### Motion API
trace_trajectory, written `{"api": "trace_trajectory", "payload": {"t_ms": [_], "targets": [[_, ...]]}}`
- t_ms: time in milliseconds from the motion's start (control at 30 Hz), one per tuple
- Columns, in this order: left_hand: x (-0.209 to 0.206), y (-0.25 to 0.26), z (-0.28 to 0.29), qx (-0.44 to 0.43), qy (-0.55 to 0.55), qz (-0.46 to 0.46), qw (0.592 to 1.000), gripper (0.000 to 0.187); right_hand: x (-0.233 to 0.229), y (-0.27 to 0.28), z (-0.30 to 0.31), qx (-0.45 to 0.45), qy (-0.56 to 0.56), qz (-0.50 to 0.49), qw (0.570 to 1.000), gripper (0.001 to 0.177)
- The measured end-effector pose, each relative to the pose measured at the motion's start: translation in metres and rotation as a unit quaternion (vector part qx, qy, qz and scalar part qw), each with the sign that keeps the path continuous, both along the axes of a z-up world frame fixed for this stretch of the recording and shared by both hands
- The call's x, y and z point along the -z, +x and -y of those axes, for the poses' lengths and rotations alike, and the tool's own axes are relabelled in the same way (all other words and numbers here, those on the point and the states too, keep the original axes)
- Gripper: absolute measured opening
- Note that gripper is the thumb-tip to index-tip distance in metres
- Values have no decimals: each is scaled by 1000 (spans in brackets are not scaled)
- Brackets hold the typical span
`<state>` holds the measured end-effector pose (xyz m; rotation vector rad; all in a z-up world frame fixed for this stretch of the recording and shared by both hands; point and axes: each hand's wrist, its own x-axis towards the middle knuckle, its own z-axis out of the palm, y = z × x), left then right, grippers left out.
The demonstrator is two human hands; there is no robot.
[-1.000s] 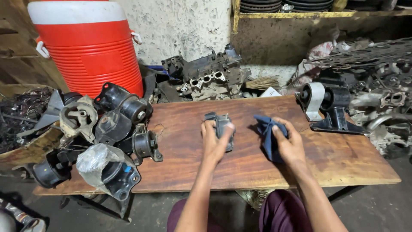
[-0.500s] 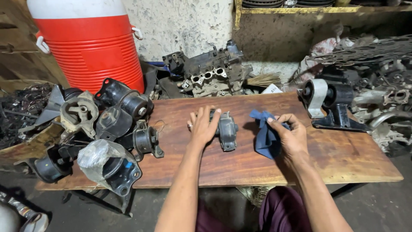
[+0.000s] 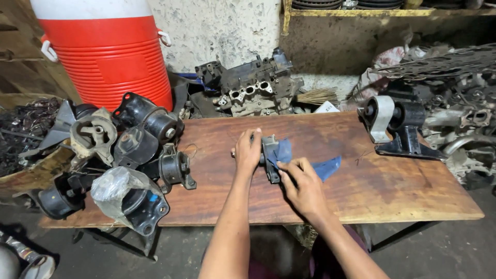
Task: The person sits on the floor in a workshop and uses a blue cloth to wipe a small metal car part on a wooden table. They rotate the part to clean different sides and then place it into a bench vise.
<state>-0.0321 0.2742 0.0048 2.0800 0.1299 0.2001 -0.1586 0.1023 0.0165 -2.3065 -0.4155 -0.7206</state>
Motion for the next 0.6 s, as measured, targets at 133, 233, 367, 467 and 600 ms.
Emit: {"api": "trace_trajectory", "payload": {"t_ms": [133,233,367,467,600], "targets": [[13,13,2,-23,3,15,1000,46,-6,-5,-2,8,-32,10,999,21],[15,9,2,-21,33,19,999,48,-21,-8,-8,2,-19,13,1000,19],[17,5,-1,-12,29,73,997,45,-26,8,-13,11,63,-12,998,17],[22,3,1,-13,35,107,994,43,-29,16,-15,30,79,-42,995,15],[15,-5,4,-15,47,137,989,43,-23,34,-13,48,84,-67,993,15]]}}
